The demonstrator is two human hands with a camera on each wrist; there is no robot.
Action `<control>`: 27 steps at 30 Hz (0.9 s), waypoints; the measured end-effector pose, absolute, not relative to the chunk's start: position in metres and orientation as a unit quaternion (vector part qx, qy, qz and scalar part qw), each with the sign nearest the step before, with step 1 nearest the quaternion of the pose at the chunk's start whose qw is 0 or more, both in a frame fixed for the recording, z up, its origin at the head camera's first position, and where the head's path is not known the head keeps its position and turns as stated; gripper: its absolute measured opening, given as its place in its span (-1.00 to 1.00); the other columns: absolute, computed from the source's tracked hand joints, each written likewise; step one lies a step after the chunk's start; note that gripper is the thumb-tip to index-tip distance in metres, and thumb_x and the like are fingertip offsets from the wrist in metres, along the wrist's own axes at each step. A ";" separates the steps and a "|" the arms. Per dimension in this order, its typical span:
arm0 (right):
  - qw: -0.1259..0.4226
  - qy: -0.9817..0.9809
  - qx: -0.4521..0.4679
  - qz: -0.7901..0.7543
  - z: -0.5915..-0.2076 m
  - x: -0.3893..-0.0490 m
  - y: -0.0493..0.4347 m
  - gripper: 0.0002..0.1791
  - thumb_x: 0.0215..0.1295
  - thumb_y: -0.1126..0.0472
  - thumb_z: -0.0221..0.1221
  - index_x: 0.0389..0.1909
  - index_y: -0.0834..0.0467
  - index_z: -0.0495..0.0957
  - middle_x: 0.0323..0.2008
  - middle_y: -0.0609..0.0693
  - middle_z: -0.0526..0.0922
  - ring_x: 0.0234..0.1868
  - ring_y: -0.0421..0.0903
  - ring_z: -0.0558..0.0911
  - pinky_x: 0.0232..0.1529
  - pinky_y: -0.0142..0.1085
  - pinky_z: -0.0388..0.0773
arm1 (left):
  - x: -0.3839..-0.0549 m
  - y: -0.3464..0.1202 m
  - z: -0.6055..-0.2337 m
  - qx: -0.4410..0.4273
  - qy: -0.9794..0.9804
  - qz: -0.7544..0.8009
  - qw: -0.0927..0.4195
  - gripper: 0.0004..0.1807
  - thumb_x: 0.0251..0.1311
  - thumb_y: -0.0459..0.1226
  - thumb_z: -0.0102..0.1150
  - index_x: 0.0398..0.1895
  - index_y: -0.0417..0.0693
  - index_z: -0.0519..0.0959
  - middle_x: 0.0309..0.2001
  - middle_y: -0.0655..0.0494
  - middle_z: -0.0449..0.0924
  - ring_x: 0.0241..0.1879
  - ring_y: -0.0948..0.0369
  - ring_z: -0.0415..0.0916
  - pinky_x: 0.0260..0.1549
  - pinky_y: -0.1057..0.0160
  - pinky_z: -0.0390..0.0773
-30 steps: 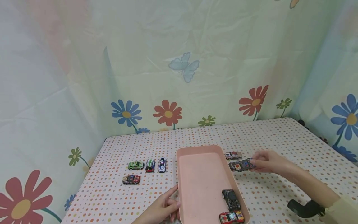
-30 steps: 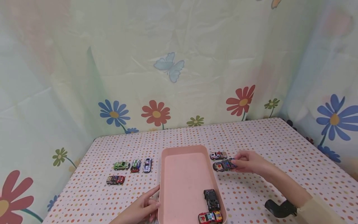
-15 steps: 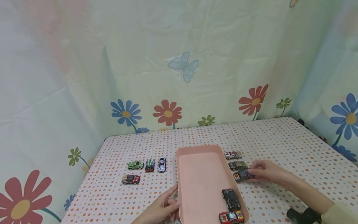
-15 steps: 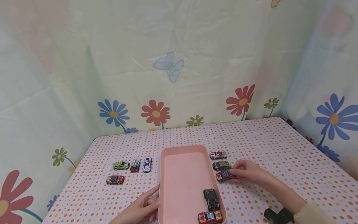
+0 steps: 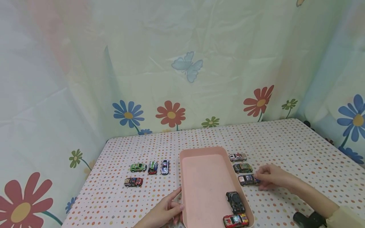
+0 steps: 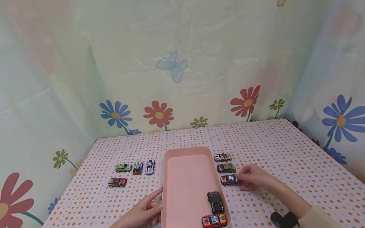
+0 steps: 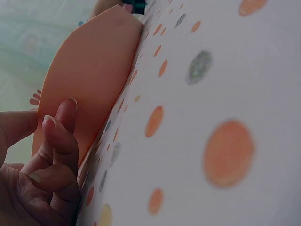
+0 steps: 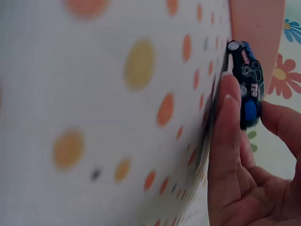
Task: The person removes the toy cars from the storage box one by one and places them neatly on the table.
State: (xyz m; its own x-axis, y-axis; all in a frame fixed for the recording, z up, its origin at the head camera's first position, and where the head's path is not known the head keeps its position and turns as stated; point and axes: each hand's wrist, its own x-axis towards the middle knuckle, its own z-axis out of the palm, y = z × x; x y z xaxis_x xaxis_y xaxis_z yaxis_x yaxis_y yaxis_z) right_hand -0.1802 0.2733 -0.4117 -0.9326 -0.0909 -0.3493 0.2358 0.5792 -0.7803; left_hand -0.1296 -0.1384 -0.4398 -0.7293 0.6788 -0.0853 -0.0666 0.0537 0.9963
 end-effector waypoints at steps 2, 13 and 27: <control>0.175 0.881 0.039 -0.438 -0.413 -0.180 0.273 -0.84 0.27 0.27 0.13 -0.39 0.31 0.45 -0.58 0.04 0.58 -0.56 -0.07 0.62 -0.50 -0.29 0.58 | -0.130 -0.138 -0.440 0.232 0.666 0.649 0.287 -0.27 0.40 -0.26 -0.06 0.43 -0.35 -0.19 -0.55 0.07 0.45 -0.64 0.35 0.31 -0.72 0.48 0.16; 0.180 0.904 0.007 -0.388 -0.408 -0.182 0.275 -0.78 0.22 0.26 0.21 -0.41 0.23 0.34 -0.60 0.06 0.53 -0.64 -0.09 0.57 -0.58 -0.31 0.54 | -0.129 -0.138 -0.439 0.234 0.663 0.650 0.288 -0.27 0.40 -0.26 -0.07 0.42 -0.37 -0.19 -0.55 0.08 0.44 -0.63 0.35 0.31 -0.70 0.48 0.17; -0.015 0.947 -0.186 -0.260 -0.372 -0.184 0.259 -0.81 0.18 0.29 0.24 -0.24 0.32 0.55 -0.38 0.07 0.61 -0.35 0.02 0.61 -0.39 -0.12 0.55 | -0.128 -0.138 -0.438 0.230 0.664 0.652 0.285 -0.27 0.40 -0.27 -0.06 0.41 -0.40 -0.20 -0.55 0.11 0.45 -0.63 0.36 0.34 -0.68 0.49 0.19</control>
